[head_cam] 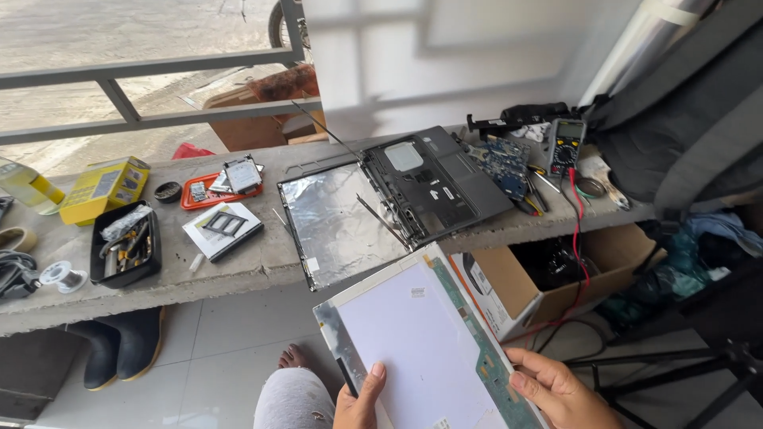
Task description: Disconnecting the LCD screen ribbon cable and removing the screen from a laptop chassis.
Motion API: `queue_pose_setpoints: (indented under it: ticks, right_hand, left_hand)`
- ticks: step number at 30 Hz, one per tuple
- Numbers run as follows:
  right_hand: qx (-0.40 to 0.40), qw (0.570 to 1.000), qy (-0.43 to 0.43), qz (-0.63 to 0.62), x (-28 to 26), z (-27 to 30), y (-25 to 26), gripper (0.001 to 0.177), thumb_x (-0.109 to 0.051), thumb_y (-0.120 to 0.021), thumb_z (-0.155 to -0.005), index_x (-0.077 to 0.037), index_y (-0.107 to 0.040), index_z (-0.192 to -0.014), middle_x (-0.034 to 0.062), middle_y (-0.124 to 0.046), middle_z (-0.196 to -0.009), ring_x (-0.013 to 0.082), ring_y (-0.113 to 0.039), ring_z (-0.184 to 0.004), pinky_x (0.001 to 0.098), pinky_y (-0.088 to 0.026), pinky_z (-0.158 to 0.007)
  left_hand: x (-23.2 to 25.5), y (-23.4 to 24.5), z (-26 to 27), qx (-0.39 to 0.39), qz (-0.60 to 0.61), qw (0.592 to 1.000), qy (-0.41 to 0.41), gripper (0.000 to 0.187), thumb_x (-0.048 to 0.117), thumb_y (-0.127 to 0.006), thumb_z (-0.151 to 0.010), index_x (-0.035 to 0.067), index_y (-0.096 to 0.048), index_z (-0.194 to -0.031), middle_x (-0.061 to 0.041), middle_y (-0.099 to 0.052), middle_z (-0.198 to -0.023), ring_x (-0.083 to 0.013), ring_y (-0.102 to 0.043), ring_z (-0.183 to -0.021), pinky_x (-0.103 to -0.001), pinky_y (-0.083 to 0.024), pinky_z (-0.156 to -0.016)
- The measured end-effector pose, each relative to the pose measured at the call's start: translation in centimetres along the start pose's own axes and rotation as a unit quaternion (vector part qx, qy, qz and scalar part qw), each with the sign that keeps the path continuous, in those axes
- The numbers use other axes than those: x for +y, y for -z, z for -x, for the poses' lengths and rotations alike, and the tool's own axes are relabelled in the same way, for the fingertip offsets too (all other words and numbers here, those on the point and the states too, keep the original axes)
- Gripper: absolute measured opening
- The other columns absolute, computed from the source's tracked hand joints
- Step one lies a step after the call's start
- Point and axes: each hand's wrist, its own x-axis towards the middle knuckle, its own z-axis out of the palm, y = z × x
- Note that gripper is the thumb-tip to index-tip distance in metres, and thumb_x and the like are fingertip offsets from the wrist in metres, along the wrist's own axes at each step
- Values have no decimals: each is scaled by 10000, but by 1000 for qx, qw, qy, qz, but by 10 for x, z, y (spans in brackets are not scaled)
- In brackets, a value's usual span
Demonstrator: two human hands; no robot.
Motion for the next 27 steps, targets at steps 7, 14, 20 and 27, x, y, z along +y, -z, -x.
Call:
queue_pose_setpoints:
  ticks: [7, 14, 20, 27]
  right_hand:
    - [152, 978, -140, -21, -11, 57, 27, 718, -168, -620, -1091, -184, -547, -1805, 78, -677, -1803, 390, -677, -1616, 562, -549, -1328]
    - [220, 969, -111, -16, -17, 120, 40, 613, -124, -612, -1115, -31, -705, -1714, 182, -871, -1606, 312, -775, -1462, 452, -532, -1250]
    - [320, 924, -207, 40, -21, 120, 25, 723, -387, -615, -1107, -200, -523, -1799, -14, -506, -1887, 198, -467, -1745, 409, -358, -1444]
    - [435, 888, -134, -75, -11, 74, 23, 517, -337, -651, -1175, -28, -737, -1581, 71, -504, -1274, 194, -353, -1160, 381, -265, -1043]
  left_hand:
    - [28, -53, 54, -85, -134, 984, 85, 306, 346, -846, -1007, 41, -836, -1025, -80, -825, -1022, -207, -749, -997, -361, -544, -956]
    - [53, -126, 109, -163, 23, 969, 185, 260, 200, -771, -1055, -34, -784, -1168, -232, -862, -1085, -405, -837, -979, -534, -686, -924]
    - [35, -147, 113, -236, 11, 956, 173, 168, 178, -803, -1053, 19, -753, -1036, -155, -832, -1011, -306, -795, -928, -449, -648, -891]
    - [47, -168, 97, -304, -56, 934, 180, 328, 200, -784, -1043, -12, -793, -1293, -111, -776, -1057, -272, -768, -930, -392, -611, -744]
